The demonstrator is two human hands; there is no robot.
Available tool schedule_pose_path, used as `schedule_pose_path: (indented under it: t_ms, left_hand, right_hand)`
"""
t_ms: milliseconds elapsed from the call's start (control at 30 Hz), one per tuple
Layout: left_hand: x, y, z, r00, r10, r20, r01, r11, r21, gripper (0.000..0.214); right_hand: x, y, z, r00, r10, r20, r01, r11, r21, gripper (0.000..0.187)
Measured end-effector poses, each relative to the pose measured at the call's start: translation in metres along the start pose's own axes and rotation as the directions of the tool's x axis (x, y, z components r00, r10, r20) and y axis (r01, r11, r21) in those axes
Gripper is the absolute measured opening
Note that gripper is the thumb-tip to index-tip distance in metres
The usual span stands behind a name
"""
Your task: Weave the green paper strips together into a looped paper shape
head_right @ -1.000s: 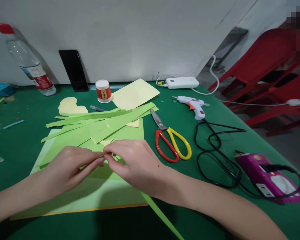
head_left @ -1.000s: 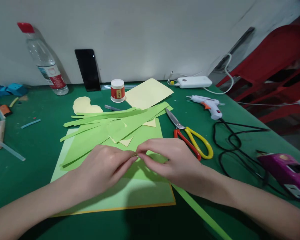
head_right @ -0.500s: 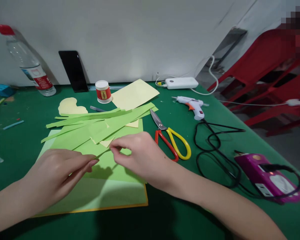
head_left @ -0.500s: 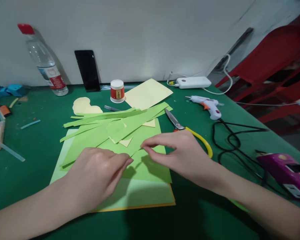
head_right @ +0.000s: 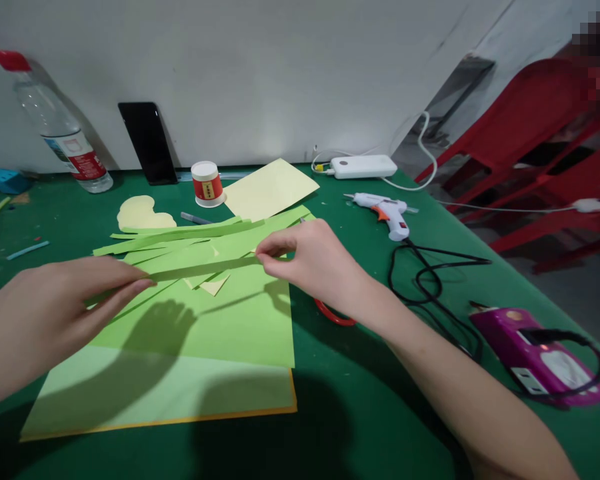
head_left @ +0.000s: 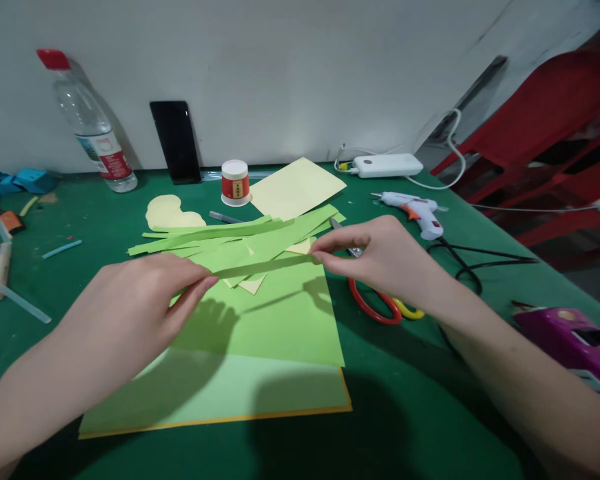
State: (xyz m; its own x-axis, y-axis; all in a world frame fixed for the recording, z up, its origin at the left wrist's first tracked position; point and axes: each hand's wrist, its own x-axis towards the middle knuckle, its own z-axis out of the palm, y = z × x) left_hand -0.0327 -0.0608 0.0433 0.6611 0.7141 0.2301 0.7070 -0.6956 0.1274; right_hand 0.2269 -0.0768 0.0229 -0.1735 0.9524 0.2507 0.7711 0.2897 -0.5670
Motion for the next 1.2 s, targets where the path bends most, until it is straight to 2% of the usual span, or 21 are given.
schedule_pose_path:
  t_ms: [67, 133, 233, 367, 500, 633, 833, 967, 1033, 1100, 1133, 1200]
  left_hand:
    - [0.001, 0.004, 0.008, 0.998, 0.043, -0.034, -0.037, 0.987, 0.159, 0.033]
    - [0.001, 0.013, 0.019, 0.994, 0.1, -0.036, -0.091, 0.977, 0.194, 0.041]
    - [-0.001, 0.03, 0.035, 0.979, 0.2, 0.033, -0.201, 0.979, 0.037, 0.034]
    - [-0.004, 0.04, 0.046, 0.965, 0.239, 0.11, -0.226, 0.967, -0.116, 0.027]
    - [-0.003, 0.034, 0.04, 0.97, 0.203, 0.135, -0.19, 0.976, -0.101, 0.024]
    - [0.001, 0.023, 0.025, 0.985, 0.151, 0.082, -0.143, 0.986, -0.09, 0.025]
    - [0.001, 0.009, 0.008, 0.997, 0.078, 0.001, -0.078, 0.994, -0.076, 0.025]
    - [0.003, 0.006, 0.009, 0.998, 0.042, 0.036, -0.037, 0.988, -0.148, 0.024]
    - [0.005, 0.009, 0.015, 0.995, 0.035, 0.094, -0.018, 0.984, -0.175, 0.026]
    - [0.005, 0.014, 0.023, 0.987, 0.056, 0.149, -0.027, 0.982, -0.186, 0.027]
    - [0.005, 0.016, 0.027, 0.983, 0.076, 0.17, -0.042, 0.98, -0.192, 0.027]
    - [0.003, 0.021, 0.034, 0.975, 0.125, 0.185, -0.088, 0.976, -0.2, 0.026]
  right_hand:
    - [-0.003, -0.005, 0.006, 0.999, -0.042, 0.034, 0.041, 0.999, 0.007, 0.017]
    - [-0.009, -0.012, 0.017, 0.992, -0.088, 0.088, 0.087, 0.996, 0.016, 0.018]
    - [-0.021, -0.022, 0.035, 0.974, -0.173, 0.144, 0.166, 0.984, 0.061, 0.017]
    - [-0.03, -0.029, 0.044, 0.963, -0.234, 0.135, 0.218, 0.968, 0.126, 0.016]
    - [-0.025, -0.029, 0.03, 0.974, -0.174, 0.149, 0.15, 0.976, 0.158, 0.016]
    - [-0.012, -0.019, 0.011, 0.986, -0.072, 0.148, 0.05, 0.987, 0.151, 0.017]
    - [0.006, 0.019, -0.008, 0.999, 0.029, 0.028, -0.031, 0.998, 0.047, 0.013]
    - [0.012, 0.028, -0.014, 0.994, 0.047, -0.103, -0.055, 0.996, -0.076, 0.012]
    - [0.008, 0.019, -0.012, 0.984, 0.001, -0.177, -0.015, 0.997, -0.077, 0.011]
    - [0.001, 0.003, -0.004, 0.975, -0.093, -0.203, 0.086, 0.995, -0.043, 0.013]
    - [-0.004, -0.006, 0.001, 0.971, -0.152, -0.183, 0.152, 0.988, -0.011, 0.012]
    - [-0.014, -0.02, 0.014, 0.966, -0.25, -0.064, 0.255, 0.964, 0.078, 0.011]
